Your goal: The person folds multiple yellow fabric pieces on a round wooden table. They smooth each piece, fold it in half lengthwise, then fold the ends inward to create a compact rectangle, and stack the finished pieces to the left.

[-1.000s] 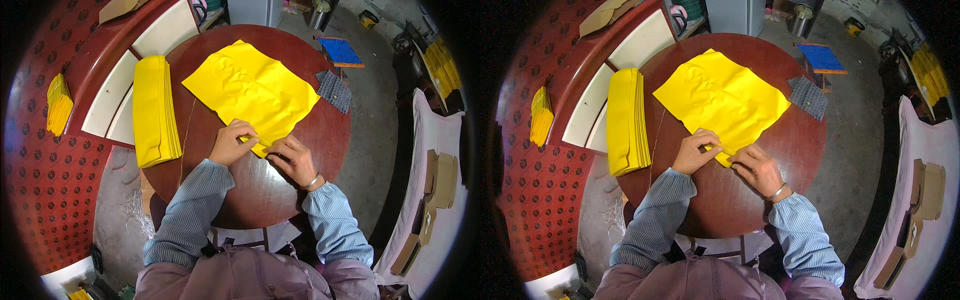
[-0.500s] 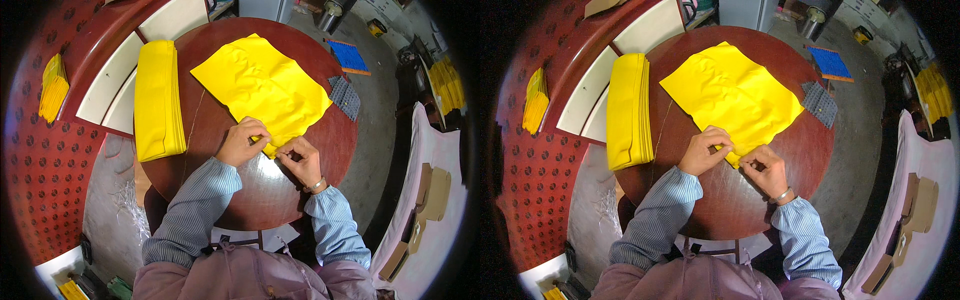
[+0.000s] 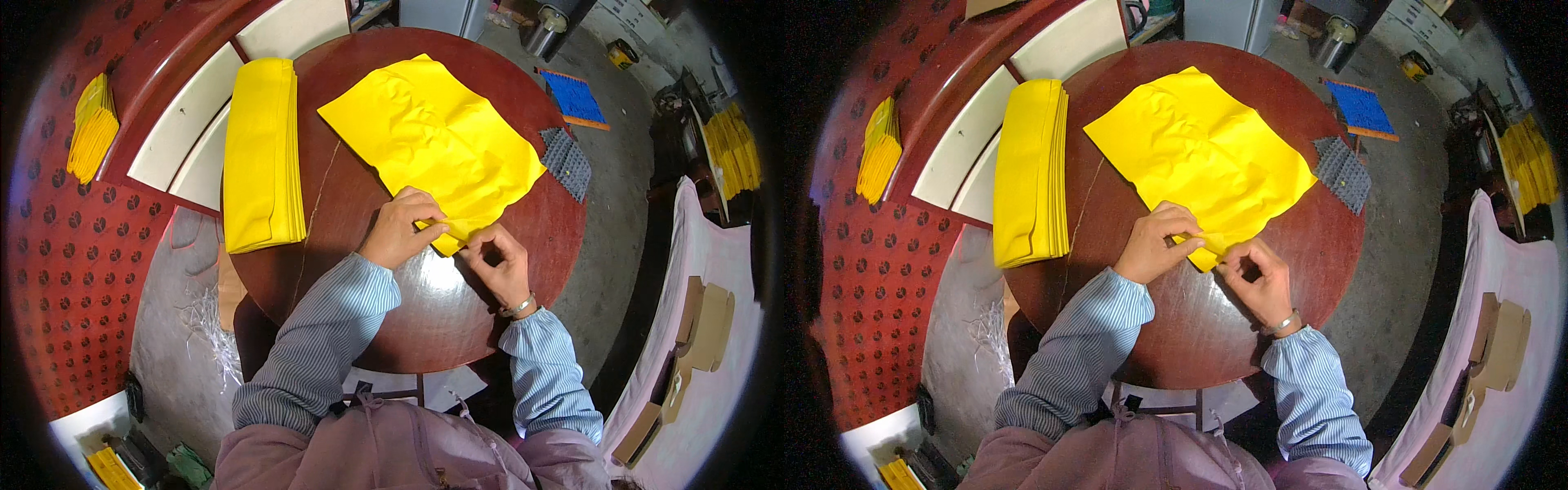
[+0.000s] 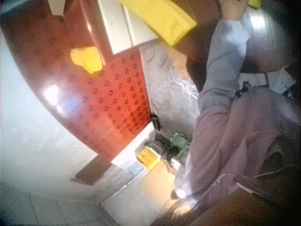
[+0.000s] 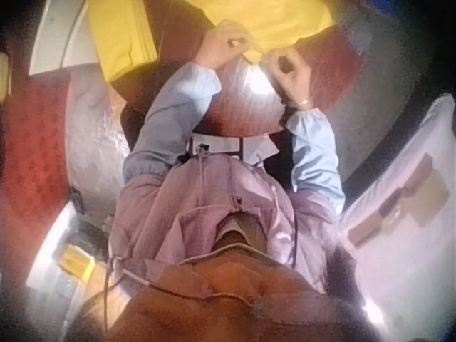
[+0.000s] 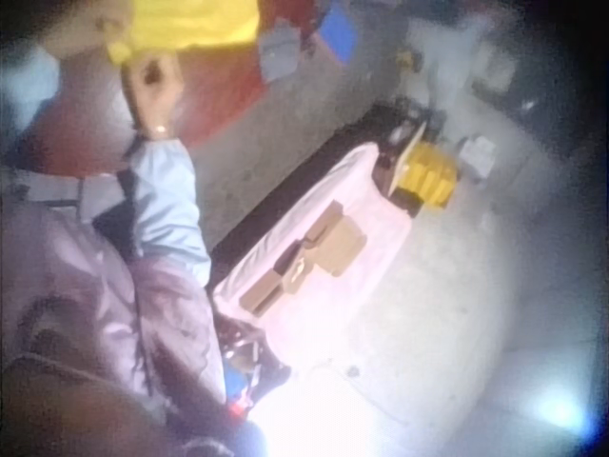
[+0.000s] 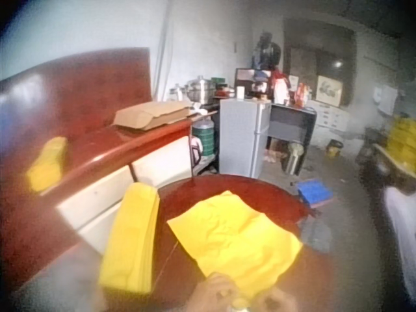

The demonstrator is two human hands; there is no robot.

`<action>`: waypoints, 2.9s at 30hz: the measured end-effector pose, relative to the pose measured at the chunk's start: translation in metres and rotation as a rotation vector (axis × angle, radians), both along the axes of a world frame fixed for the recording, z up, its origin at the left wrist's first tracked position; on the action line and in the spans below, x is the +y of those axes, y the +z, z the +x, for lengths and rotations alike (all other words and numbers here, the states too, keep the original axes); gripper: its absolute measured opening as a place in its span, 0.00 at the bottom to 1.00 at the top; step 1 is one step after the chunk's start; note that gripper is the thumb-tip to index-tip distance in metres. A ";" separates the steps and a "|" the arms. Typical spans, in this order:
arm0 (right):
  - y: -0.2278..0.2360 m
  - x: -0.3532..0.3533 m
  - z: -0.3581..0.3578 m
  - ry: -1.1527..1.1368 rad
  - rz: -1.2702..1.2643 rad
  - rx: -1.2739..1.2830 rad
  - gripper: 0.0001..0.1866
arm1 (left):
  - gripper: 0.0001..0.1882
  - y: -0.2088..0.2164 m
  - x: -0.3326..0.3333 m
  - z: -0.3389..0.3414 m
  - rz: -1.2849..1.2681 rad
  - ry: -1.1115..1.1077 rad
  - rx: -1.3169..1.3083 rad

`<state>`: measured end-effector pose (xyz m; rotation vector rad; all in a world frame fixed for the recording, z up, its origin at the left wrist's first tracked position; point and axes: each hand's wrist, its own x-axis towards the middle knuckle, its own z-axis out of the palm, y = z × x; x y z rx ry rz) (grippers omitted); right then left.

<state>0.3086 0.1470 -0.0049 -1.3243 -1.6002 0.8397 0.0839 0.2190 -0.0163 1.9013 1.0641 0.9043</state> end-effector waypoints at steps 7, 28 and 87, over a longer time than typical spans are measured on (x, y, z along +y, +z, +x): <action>-0.003 0.003 -0.003 0.043 0.169 -0.188 0.09 | 0.06 -0.003 0.004 -0.005 0.056 -0.044 -0.005; -0.017 0.001 -0.003 -0.060 -0.020 0.129 0.11 | 0.09 -0.001 0.005 -0.004 0.064 -0.054 0.036; -0.003 0.000 -0.003 -0.050 0.007 -0.112 0.08 | 0.06 -0.007 0.011 -0.006 0.111 -0.110 -0.071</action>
